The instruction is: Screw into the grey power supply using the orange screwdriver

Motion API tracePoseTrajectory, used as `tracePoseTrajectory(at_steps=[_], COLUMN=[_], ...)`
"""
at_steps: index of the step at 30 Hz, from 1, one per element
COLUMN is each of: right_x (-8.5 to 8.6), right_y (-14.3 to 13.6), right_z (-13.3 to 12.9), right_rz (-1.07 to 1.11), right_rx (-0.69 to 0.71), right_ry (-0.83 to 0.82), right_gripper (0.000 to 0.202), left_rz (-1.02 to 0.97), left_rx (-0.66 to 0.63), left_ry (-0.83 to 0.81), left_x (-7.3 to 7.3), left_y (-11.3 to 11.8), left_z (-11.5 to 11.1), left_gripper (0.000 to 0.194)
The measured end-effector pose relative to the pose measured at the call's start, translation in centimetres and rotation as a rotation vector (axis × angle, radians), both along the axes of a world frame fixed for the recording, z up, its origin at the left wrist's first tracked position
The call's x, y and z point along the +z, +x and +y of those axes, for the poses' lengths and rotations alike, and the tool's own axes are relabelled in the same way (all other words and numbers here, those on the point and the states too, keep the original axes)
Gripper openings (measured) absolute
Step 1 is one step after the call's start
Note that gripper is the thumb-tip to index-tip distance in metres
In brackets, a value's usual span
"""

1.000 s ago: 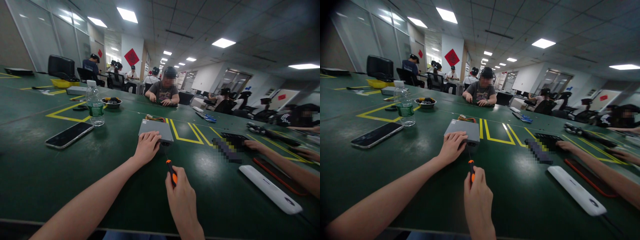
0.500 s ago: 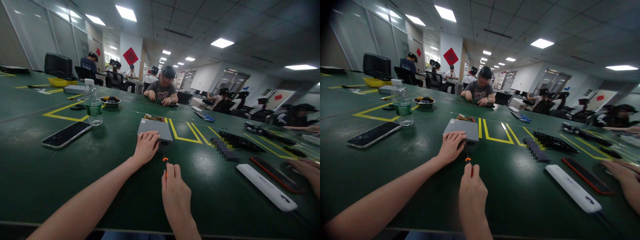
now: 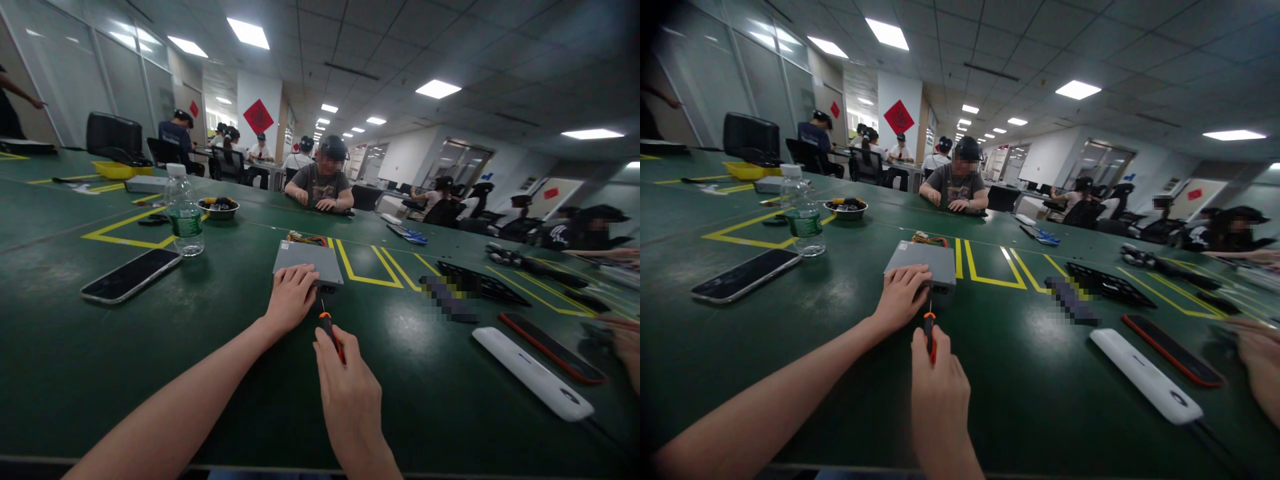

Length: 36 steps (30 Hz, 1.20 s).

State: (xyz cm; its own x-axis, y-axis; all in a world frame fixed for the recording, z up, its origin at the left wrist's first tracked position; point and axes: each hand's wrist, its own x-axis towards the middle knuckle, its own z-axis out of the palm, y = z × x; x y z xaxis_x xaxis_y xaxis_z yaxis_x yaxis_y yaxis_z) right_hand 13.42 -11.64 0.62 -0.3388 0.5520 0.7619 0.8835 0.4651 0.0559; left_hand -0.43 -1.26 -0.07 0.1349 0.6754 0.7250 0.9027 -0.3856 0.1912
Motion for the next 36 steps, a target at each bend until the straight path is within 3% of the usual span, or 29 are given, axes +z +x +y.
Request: tracePoseTrajectory(at_steps=[9,14,20,27,30,36], right_x=[-2.1,-1.3,-1.1,-1.3,-1.2,-1.2], right_y=[-0.5,0.4,0.4,0.0,0.4,0.5], right_z=[0.4,0.4,0.4,0.2,0.1,0.0], right_rz=[0.117,0.106,0.150,0.170,0.199,0.214], right_rx=[0.003,0.040,0.010,0.135,0.103,0.039], right_ry=[-0.072,0.003,-0.070,-0.006,0.049,-0.034], right_gripper=[0.033,0.028,0.028,0.021,0.019,0.025], left_rz=[0.000,0.002,0.006,0.014,0.016,0.031], left_rx=[0.002,0.003,-0.004,-0.001,-0.005,-0.006], left_ry=[-0.002,-0.003,-0.003,-0.002,0.003,0.001], left_x=[0.2,0.1,0.2,0.2,0.1,0.1], left_y=[0.0,0.0,0.0,0.0,-0.1,-0.2], left_z=[-0.2,-0.1,-0.1,-0.1,-0.2,-0.1], left_gripper=[0.025,0.026,0.026,0.027,0.026,0.026])
